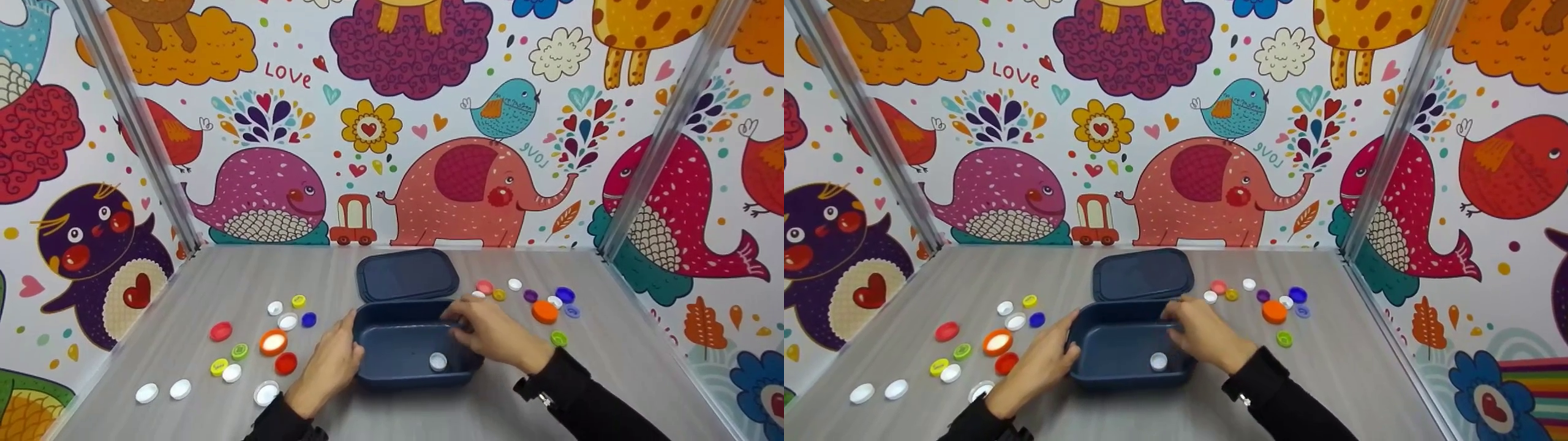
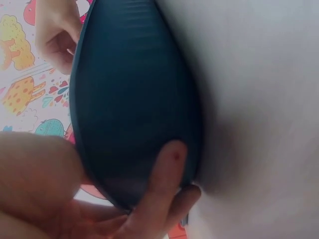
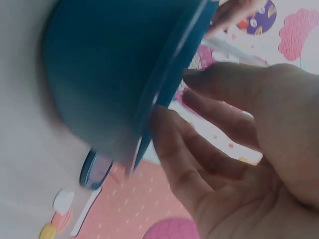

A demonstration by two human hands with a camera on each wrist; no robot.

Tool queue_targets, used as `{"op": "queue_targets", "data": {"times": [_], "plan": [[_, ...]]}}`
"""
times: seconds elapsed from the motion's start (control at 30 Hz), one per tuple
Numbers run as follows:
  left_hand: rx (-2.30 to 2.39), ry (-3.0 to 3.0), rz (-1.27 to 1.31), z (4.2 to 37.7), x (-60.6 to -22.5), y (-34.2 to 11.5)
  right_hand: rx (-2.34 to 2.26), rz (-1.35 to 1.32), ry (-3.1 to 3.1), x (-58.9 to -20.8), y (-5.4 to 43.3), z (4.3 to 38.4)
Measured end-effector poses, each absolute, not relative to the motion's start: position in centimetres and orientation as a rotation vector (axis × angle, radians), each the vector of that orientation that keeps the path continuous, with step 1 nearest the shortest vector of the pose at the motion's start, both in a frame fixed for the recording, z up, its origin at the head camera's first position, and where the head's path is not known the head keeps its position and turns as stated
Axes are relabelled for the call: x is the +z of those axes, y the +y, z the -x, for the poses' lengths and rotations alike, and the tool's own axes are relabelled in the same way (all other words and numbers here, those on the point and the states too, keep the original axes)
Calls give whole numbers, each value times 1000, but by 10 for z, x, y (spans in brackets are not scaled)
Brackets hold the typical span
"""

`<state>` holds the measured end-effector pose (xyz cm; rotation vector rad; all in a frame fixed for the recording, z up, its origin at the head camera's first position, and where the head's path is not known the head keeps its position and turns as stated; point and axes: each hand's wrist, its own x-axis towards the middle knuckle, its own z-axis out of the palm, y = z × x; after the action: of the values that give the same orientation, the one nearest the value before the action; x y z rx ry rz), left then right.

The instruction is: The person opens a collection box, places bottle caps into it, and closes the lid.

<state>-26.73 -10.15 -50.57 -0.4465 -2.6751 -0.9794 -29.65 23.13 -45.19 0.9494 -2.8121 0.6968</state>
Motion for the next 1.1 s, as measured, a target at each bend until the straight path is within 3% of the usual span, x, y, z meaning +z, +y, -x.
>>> {"op": "queue_targets", "data": {"times": [0.47, 0.73, 1.1], "plan": [[-993, -2679, 431, 265, -503, -103, 687, -204, -2915, -463, 333, 335], [-981, -2690, 427, 265, -504, -103, 620, -32, -3065, -484, 373, 342], [-1011, -2698, 433, 267, -505, -100, 630, -5, -3118, -493, 385, 345]]}}
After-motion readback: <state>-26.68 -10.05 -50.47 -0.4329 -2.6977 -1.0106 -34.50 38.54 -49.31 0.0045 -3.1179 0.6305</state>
